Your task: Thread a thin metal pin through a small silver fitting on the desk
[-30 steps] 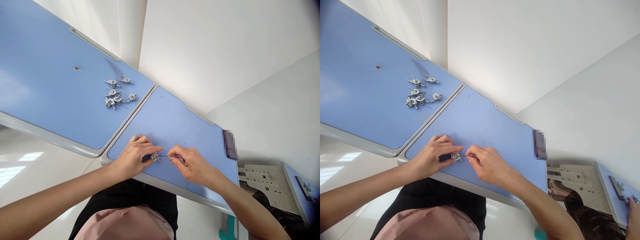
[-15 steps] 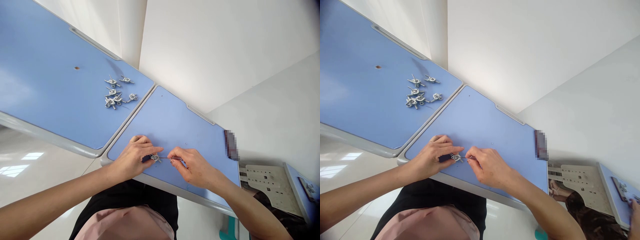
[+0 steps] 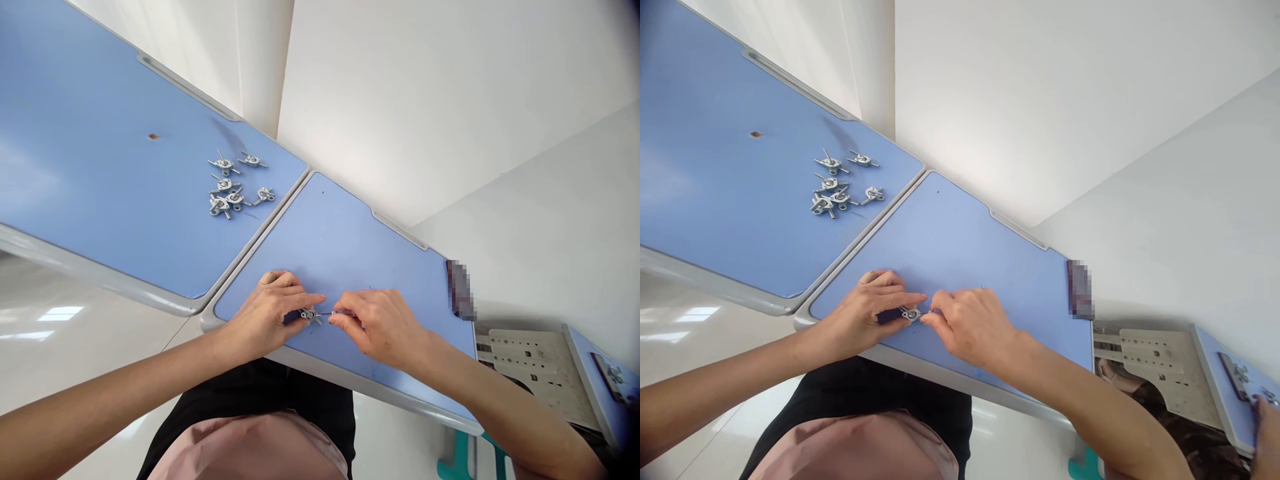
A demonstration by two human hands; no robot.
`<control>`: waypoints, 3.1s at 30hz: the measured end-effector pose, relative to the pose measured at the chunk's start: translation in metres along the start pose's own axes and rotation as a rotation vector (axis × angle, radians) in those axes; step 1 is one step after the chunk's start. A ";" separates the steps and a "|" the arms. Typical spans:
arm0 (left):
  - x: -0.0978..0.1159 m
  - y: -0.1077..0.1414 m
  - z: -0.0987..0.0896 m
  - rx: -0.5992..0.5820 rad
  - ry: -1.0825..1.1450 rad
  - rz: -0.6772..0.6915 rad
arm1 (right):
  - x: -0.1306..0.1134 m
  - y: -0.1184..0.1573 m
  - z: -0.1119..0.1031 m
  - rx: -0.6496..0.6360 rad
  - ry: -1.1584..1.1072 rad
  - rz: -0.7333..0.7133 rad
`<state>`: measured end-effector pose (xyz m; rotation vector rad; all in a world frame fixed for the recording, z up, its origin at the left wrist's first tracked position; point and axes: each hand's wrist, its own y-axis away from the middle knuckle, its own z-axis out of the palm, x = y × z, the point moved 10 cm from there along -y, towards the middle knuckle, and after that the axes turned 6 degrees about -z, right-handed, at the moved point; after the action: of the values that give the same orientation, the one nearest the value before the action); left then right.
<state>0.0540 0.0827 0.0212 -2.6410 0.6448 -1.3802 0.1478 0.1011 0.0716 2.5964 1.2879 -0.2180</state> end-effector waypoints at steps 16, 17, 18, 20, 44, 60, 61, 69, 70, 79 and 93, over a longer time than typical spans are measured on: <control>0.001 -0.001 0.001 -0.040 -0.030 -0.034 | -0.036 -0.016 0.003 -0.368 0.427 -0.154; 0.001 -0.001 0.001 -0.040 -0.029 -0.032 | -0.038 -0.015 0.005 -0.393 0.467 -0.200; 0.002 -0.001 0.001 -0.038 -0.028 -0.028 | -0.040 -0.015 0.006 -0.405 0.503 -0.242; 0.001 -0.001 0.001 -0.029 -0.027 -0.022 | -0.043 -0.017 0.006 -0.401 0.556 -0.299; -0.003 -0.001 0.001 0.019 -0.012 -0.006 | -0.021 -0.015 0.005 -0.538 0.640 -0.069; -0.002 0.000 0.000 0.010 -0.007 -0.009 | -0.030 -0.010 0.012 -0.520 0.565 -0.210; -0.002 0.000 0.000 0.014 -0.009 -0.008 | -0.030 -0.009 0.015 -0.537 0.569 -0.218; 0.000 -0.001 0.000 0.003 -0.017 -0.004 | -0.028 -0.011 0.008 -0.502 0.520 -0.146; 0.000 -0.001 0.000 -0.003 -0.015 -0.006 | -0.031 -0.010 0.010 -0.508 0.518 -0.190; 0.000 -0.001 -0.001 0.004 -0.005 -0.006 | -0.014 -0.015 0.015 -0.519 0.478 -0.037; -0.001 -0.001 0.001 -0.006 -0.030 -0.011 | -0.031 -0.018 0.016 -0.380 0.568 -0.261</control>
<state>0.0546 0.0843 0.0199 -2.6682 0.6323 -1.3413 0.1146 0.0840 0.0610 2.2248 1.6454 0.7024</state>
